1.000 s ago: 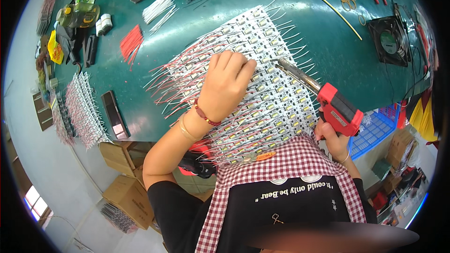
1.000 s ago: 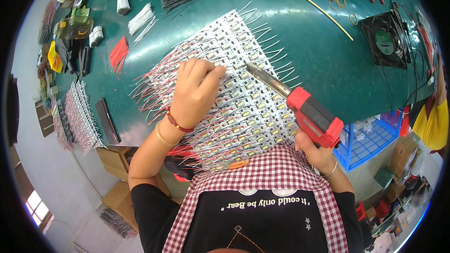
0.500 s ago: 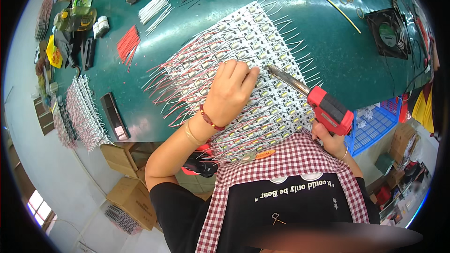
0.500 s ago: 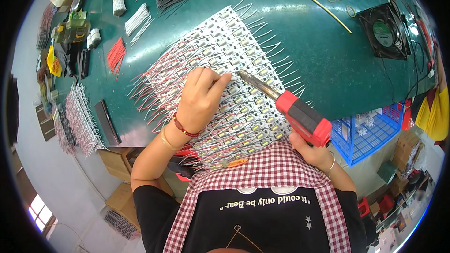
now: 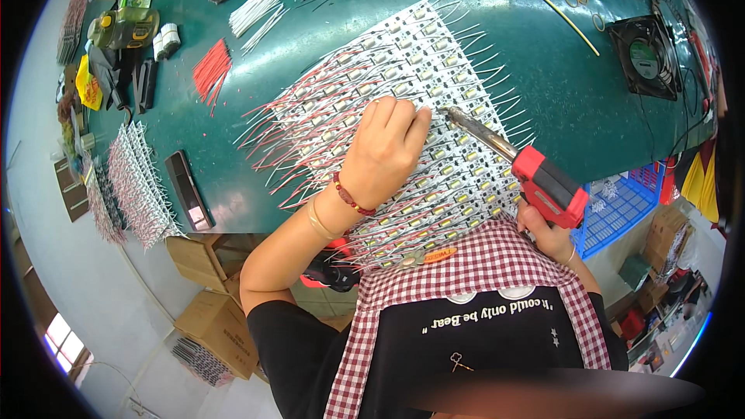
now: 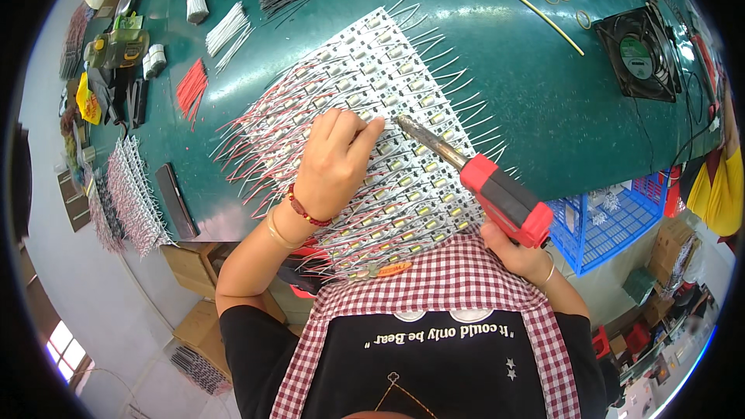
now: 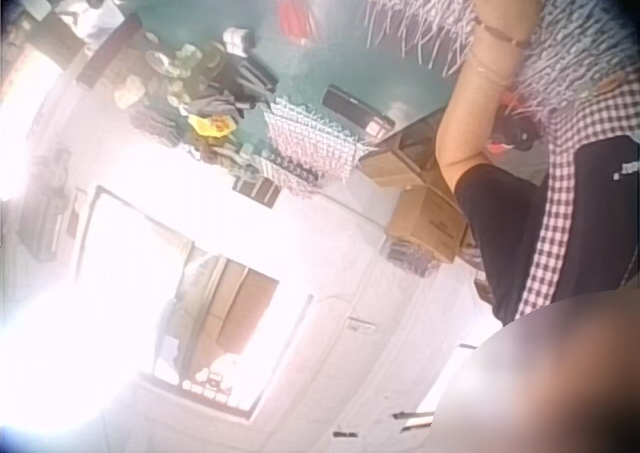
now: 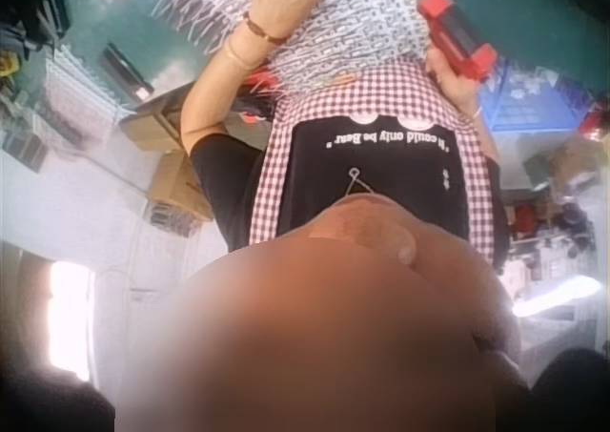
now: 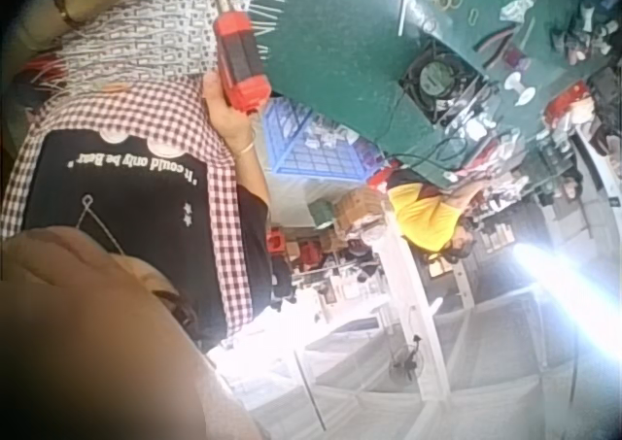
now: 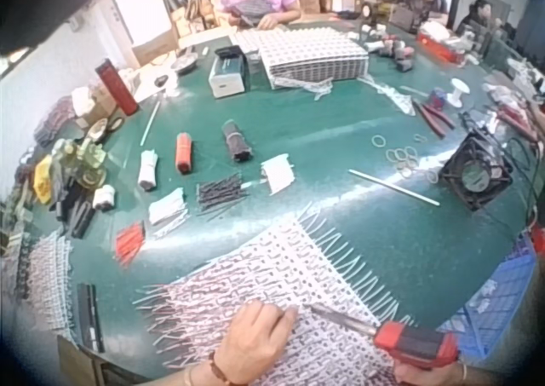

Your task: The person assembles an LED panel by soldering electronic components and wires onto it with a handheld soldering iron.

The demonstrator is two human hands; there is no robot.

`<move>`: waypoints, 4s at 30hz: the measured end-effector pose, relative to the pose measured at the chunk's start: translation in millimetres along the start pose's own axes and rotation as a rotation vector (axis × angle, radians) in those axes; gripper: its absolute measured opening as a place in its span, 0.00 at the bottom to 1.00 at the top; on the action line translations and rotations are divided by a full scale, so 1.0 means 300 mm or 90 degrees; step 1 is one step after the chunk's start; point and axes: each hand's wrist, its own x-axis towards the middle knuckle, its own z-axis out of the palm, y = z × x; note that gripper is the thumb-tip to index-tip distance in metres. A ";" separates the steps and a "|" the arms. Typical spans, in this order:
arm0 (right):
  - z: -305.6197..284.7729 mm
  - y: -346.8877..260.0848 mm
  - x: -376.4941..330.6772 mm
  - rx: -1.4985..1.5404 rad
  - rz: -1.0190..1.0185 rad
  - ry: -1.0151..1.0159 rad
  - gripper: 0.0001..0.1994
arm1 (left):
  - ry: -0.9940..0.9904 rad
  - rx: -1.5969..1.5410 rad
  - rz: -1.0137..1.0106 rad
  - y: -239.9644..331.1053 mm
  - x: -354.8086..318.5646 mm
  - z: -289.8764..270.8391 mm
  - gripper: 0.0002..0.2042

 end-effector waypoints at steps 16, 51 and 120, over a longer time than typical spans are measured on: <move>0.000 -0.035 0.010 0.093 0.053 0.017 0.05 | -0.011 0.044 0.018 0.001 0.001 0.003 0.16; -0.015 0.001 0.000 0.091 0.008 0.023 0.05 | -0.014 0.125 0.032 0.016 0.020 -0.025 0.13; -0.029 0.120 -0.080 0.118 -0.040 -0.007 0.04 | 0.013 0.045 -0.025 0.132 -0.072 0.023 0.15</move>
